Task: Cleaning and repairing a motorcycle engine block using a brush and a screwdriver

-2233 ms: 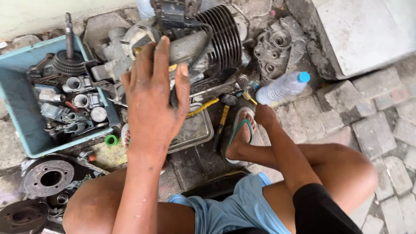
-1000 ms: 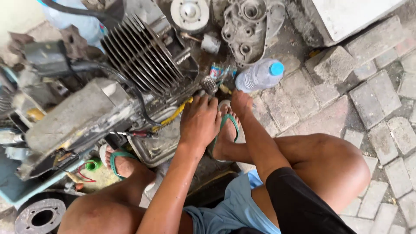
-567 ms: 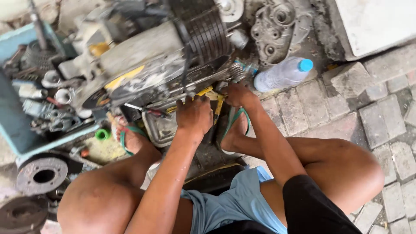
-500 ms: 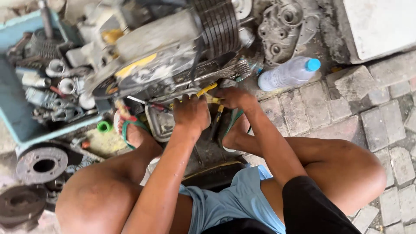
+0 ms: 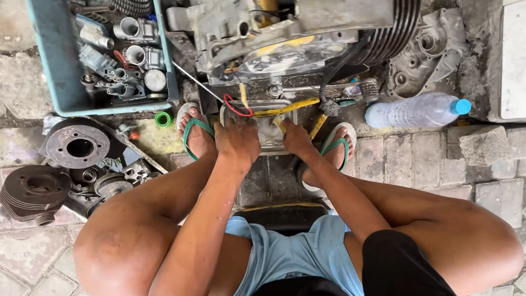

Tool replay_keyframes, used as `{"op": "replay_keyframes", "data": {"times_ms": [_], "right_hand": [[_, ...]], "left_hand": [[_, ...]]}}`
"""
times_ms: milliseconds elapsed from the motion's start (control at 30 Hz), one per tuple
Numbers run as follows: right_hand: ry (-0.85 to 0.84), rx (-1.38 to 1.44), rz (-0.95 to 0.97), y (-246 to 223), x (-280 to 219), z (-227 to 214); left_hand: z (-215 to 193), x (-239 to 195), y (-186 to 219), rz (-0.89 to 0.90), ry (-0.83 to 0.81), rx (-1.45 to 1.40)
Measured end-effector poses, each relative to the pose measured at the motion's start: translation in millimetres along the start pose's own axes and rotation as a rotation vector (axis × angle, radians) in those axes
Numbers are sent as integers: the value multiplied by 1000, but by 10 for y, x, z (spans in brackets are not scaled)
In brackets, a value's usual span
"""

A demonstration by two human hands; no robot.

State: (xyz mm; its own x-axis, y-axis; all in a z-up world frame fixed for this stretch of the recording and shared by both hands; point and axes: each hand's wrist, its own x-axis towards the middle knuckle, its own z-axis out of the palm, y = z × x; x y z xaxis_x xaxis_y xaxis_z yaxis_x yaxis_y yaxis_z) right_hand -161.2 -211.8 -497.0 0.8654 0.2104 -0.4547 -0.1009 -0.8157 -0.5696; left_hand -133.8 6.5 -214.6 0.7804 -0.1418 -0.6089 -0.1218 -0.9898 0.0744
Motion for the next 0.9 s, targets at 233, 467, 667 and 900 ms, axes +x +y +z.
{"op": "replay_keyframes", "data": {"times_ms": [233,467,667,900], "right_hand": [[-313,578,113,-574,-192,-351],[-410,654,8,-941,-469,-1434],[-268,526,-332,-2422,-1504,-2560],[525,-141,-553,-2815,-2250,-3221]], "left_hand": [[-57,-6,-79,12,20,-69],[-794,-836,-28,272,327,-180],[-1268,-1292,-237,255,603,-200],[-1694,-1556,-288,302,492,-319]]}}
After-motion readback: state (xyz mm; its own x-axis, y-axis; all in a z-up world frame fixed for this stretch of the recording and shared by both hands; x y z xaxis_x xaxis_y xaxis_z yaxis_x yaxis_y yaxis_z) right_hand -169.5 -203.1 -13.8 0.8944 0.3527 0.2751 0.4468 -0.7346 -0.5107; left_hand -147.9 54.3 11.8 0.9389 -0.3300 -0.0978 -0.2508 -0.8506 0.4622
